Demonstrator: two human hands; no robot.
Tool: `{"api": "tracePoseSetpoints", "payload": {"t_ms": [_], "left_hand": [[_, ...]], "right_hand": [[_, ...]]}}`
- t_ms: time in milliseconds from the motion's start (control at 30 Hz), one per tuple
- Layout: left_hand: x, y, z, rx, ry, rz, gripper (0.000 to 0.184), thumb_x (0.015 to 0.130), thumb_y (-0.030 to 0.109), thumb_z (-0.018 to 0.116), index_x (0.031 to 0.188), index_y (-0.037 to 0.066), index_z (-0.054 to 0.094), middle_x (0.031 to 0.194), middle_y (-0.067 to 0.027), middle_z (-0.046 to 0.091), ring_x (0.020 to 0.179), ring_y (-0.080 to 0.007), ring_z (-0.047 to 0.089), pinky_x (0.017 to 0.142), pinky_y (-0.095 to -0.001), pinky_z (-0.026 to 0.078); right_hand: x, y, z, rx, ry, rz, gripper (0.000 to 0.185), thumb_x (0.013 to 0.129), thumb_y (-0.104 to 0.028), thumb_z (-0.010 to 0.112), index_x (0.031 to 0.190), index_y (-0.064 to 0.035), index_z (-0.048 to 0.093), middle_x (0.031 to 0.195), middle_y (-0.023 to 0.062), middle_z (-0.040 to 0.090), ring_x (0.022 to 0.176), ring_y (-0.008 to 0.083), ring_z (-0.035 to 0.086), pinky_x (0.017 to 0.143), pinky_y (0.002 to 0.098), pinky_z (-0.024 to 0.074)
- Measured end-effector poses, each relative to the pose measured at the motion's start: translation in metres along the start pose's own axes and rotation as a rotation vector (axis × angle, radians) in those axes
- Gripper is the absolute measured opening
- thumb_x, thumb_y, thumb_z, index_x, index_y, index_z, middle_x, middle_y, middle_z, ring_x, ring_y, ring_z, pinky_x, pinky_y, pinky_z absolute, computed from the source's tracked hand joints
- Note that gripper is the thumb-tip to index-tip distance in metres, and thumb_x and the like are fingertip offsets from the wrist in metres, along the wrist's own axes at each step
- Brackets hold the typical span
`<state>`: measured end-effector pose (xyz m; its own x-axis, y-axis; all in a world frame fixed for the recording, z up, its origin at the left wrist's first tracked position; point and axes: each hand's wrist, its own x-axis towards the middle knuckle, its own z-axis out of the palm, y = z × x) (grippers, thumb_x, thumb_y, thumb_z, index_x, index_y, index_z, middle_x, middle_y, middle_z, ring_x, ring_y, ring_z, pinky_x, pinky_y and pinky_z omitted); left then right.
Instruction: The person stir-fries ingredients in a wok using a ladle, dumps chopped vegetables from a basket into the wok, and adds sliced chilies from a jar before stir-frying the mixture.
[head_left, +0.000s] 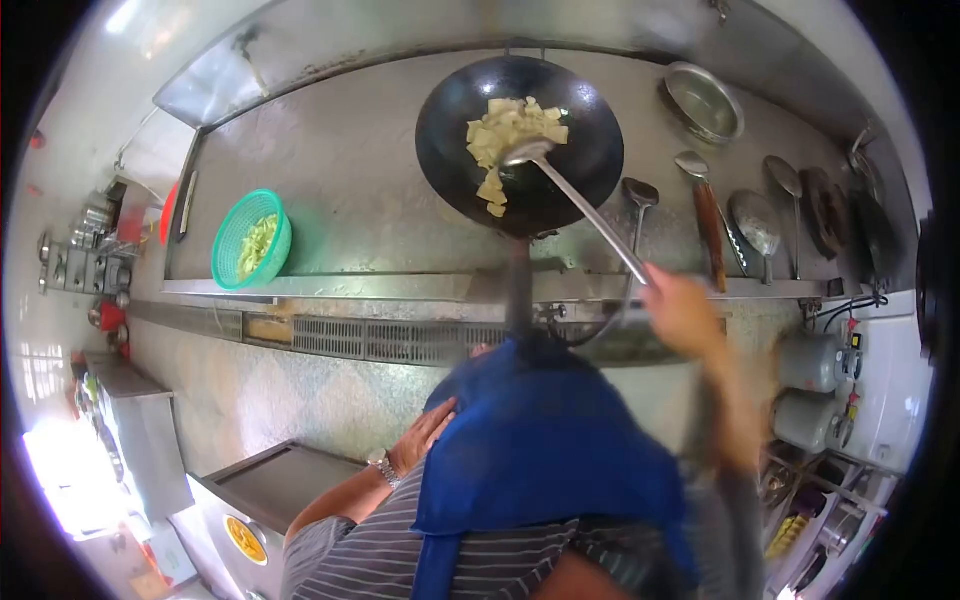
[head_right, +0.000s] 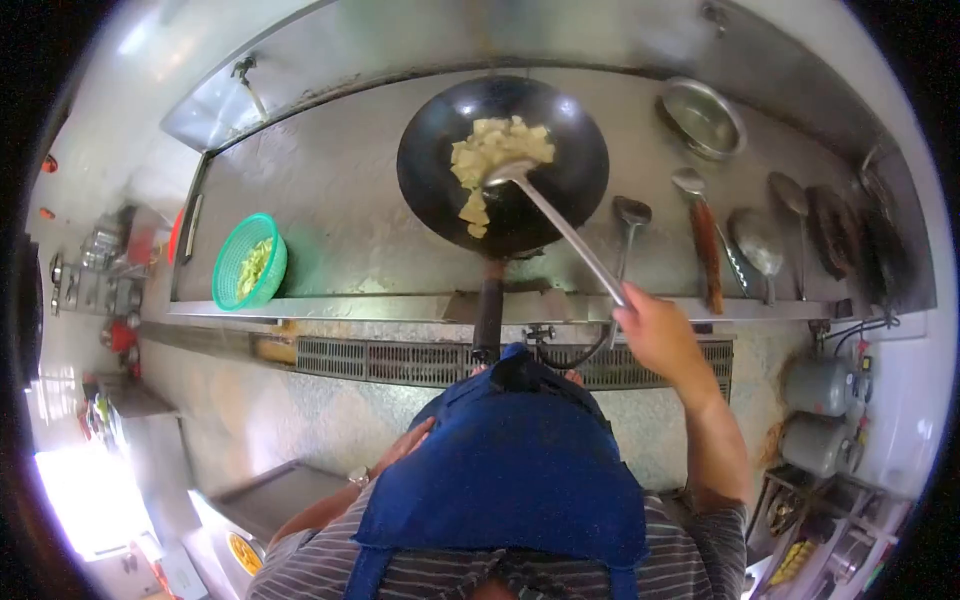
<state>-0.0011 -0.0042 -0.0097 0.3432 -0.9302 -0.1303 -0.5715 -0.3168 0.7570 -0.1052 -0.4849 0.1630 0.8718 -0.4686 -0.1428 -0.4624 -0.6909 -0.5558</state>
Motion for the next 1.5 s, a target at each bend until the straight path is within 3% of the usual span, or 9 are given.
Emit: {"api": "tracePoseSetpoints", "payload": {"t_ms": [100,233,400,600,900,1000,1267,1333,1500], "left_hand": [[-0.005,-0.013,0.009,0.006,-0.016,-0.024,0.068,0.090,0.004,0.056,0.152,0.011,0.029,0.153,-0.0182,0.037,0.133,-0.0339,0.048,0.107,-0.0399,0.046],[-0.007,0.015,-0.002,0.066,0.089,0.047,0.067,0.089,0.002,0.054,0.151,0.010,0.030,0.153,-0.0188,0.037,0.132,-0.0344,0.049,0.106,-0.0400,0.047],[-0.007,0.022,-0.006,0.037,0.027,-0.024,0.064,0.090,0.000,0.053,0.150,0.010,0.032,0.152,-0.0194,0.038,0.132,-0.0351,0.049,0.107,-0.0405,0.046],[-0.009,0.028,-0.008,0.057,0.070,0.029,0.063,0.090,-0.001,0.052,0.149,0.010,0.033,0.152,-0.0188,0.038,0.131,-0.0346,0.050,0.107,-0.0405,0.046],[-0.015,0.026,-0.008,0.098,0.102,0.063,0.066,0.090,-0.002,0.052,0.151,0.011,0.031,0.153,-0.0157,0.038,0.132,-0.0323,0.050,0.108,-0.0381,0.046],[-0.014,0.029,-0.009,0.126,0.164,0.155,0.068,0.089,-0.003,0.053,0.151,0.011,0.031,0.153,-0.0155,0.037,0.133,-0.0319,0.049,0.109,-0.0379,0.046],[-0.016,0.016,-0.002,0.063,0.121,0.119,0.068,0.088,-0.004,0.054,0.151,0.010,0.031,0.153,-0.0170,0.037,0.133,-0.0335,0.048,0.108,-0.0402,0.046],[-0.012,0.016,-0.006,0.071,0.144,0.165,0.068,0.087,-0.004,0.054,0.151,0.009,0.031,0.153,-0.0177,0.037,0.133,-0.0342,0.048,0.108,-0.0410,0.046],[-0.005,0.026,-0.014,0.097,0.144,0.163,0.068,0.087,-0.004,0.054,0.150,0.009,0.032,0.153,-0.0181,0.038,0.133,-0.0348,0.049,0.108,-0.0416,0.046]], "right_hand": [[0.002,0.014,0.013,0.165,0.019,-0.050,0.033,0.092,-0.018,0.062,0.122,-0.0033,0.061,0.074,0.0133,0.062,0.064,0.0208,0.060,0.063,0.0319,0.0477],[-0.019,0.020,0.010,0.608,-0.036,0.347,0.042,0.098,-0.024,0.059,0.135,-0.0041,0.056,0.069,-0.0033,0.055,0.055,0.0052,0.049,0.046,0.0228,0.0372],[0.014,0.013,0.082,0.882,0.097,0.369,0.044,0.101,-0.029,0.056,0.138,-0.0057,0.051,0.067,-0.0011,0.052,0.046,0.0069,0.044,0.041,0.0230,0.0344],[0.007,0.006,0.075,1.365,-0.237,0.437,0.038,0.103,-0.029,0.051,0.132,-0.0045,0.054,0.067,-0.0010,0.050,0.043,0.0083,0.039,0.038,0.0246,0.0311],[0.063,0.000,0.080,1.055,0.068,0.392,0.024,0.103,-0.029,0.053,0.107,-0.0058,0.058,0.068,0.0003,0.051,0.043,0.0079,0.043,0.037,0.0241,0.0330],[0.076,0.001,0.082,1.211,-0.085,0.447,0.023,0.102,-0.029,0.053,0.106,-0.0062,0.058,0.068,0.0007,0.052,0.043,0.0077,0.043,0.036,0.0244,0.0327],[-0.009,-0.029,0.003,0.503,-0.340,0.249,0.041,0.099,-0.017,0.056,0.139,-0.0085,0.054,0.067,-0.0034,0.050,0.050,0.0049,0.045,0.045,0.0230,0.0361],[-0.037,-0.021,-0.013,0.211,-0.251,-0.019,0.042,0.098,-0.015,0.057,0.139,-0.0064,0.054,0.069,-0.0044,0.051,0.053,0.0045,0.045,0.050,0.0228,0.0388],[-0.090,-0.040,-0.067,0.409,-0.304,0.296,0.042,0.096,-0.012,0.059,0.138,-0.0056,0.055,0.069,-0.0028,0.052,0.056,0.0054,0.047,0.053,0.0239,0.0403]]}}
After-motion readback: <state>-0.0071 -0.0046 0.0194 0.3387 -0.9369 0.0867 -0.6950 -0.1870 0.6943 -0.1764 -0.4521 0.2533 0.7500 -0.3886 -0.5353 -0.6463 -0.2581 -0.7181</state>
